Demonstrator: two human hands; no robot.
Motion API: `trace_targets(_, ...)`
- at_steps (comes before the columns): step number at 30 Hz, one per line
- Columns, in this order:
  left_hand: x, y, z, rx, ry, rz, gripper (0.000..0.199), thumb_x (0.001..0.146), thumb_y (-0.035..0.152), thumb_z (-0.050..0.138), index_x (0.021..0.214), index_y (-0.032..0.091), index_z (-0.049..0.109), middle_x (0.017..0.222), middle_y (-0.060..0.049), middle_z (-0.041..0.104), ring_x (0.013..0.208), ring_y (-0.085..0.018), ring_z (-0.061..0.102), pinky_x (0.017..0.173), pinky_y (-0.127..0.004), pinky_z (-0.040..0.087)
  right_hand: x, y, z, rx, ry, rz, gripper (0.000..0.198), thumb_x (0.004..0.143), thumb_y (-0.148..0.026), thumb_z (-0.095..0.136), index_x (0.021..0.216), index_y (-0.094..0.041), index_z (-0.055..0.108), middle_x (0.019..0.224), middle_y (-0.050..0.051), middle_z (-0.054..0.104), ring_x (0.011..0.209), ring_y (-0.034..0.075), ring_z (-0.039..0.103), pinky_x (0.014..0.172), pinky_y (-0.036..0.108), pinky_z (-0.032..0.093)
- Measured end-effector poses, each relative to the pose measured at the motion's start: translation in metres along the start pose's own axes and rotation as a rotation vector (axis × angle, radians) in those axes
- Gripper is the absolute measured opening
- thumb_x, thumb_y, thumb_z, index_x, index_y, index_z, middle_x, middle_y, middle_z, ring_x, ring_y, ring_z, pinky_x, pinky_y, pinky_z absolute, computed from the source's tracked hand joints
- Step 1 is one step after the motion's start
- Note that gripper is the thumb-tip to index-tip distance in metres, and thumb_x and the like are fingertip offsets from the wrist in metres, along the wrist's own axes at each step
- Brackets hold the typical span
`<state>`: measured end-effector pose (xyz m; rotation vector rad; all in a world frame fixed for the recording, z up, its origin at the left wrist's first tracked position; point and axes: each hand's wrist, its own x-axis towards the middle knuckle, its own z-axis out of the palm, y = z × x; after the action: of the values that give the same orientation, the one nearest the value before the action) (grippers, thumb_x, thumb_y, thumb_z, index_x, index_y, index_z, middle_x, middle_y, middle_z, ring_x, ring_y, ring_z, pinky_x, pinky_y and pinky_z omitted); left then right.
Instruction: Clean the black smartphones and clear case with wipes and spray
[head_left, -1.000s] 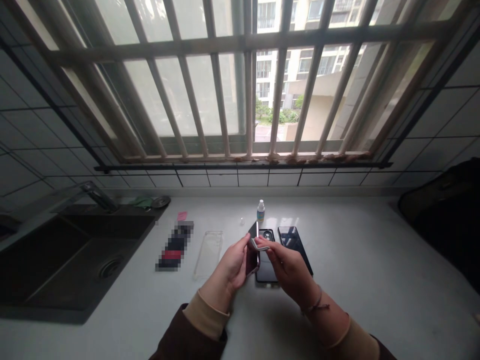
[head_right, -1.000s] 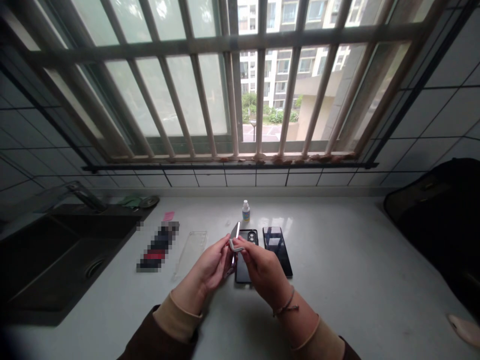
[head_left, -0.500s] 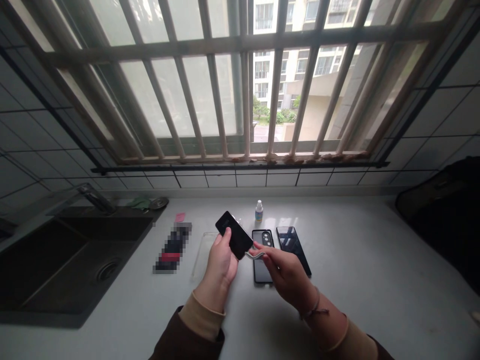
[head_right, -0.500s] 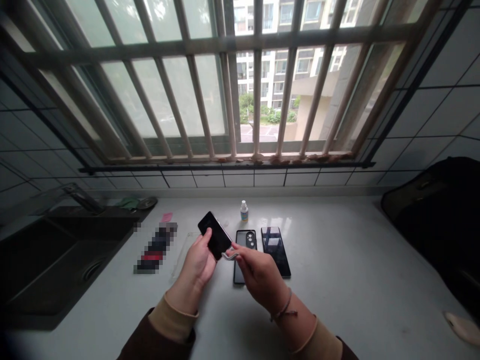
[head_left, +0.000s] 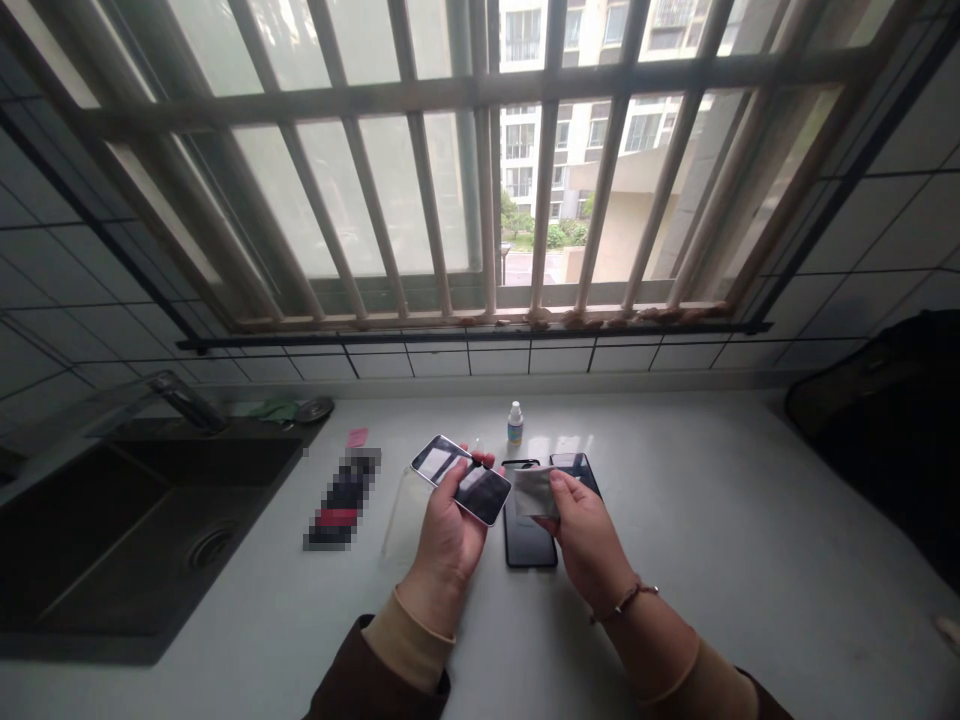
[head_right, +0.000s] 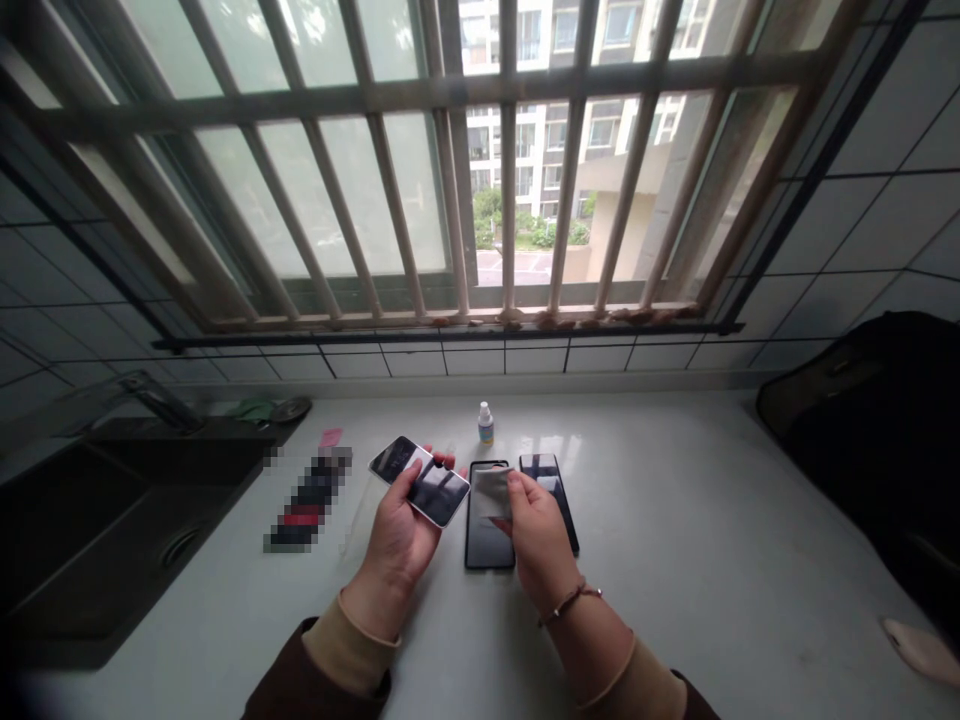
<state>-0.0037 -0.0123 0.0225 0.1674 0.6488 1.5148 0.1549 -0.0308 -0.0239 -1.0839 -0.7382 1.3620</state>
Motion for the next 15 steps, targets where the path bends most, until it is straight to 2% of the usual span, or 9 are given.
trace_targets(3,-0.003,-0.01,-0.003,0.017,-0.072,-0.001,0.034,0.095,0.034,0.078,0.123,0.018,0.066,0.102,-0.007,0.072,0.1,-0.022,0.075,0.102,-0.046,0.06,-0.006,0.0,0.006,0.055,-0.061,0.045,0.05,0.091,-0.061,0.072,0.121,-0.02,0.076,0.119,0.012,0.081,0.108,0.029,0.078,0.082,0.039,0.067)
trace_targets(6,-0.004,-0.017,-0.006,0.093,-0.076,0.078,0.044,0.09,0.044,0.083,0.12,0.018,0.065,0.105,-0.008,0.071,0.106,-0.023,0.074,0.103,-0.042,0.059,-0.012,0.0,0.012,0.102,-0.145,0.062,0.052,0.091,-0.061,0.073,0.123,-0.02,0.076,0.122,0.013,0.081,0.113,0.03,0.077,0.088,0.042,0.066)
trace_targets(11,-0.002,-0.021,-0.009,0.198,-0.031,0.254,0.057,0.075,0.05,0.094,0.115,0.023,0.062,0.104,-0.001,0.07,0.105,-0.021,0.074,0.102,-0.038,0.057,-0.019,-0.002,0.017,0.126,-0.177,0.089,0.052,0.087,-0.062,0.079,0.115,-0.019,0.079,0.11,0.012,0.082,0.1,0.029,0.079,0.083,0.041,0.066)
trace_targets(15,0.003,-0.017,-0.011,0.225,0.024,0.301,0.058,0.073,0.052,0.095,0.111,0.023,0.061,0.102,-0.002,0.072,0.101,-0.02,0.074,0.094,-0.034,0.057,-0.024,-0.005,0.016,0.033,-0.273,0.088,0.05,0.092,-0.064,0.073,0.114,-0.02,0.079,0.099,0.009,0.082,0.088,0.025,0.078,0.075,0.037,0.065)
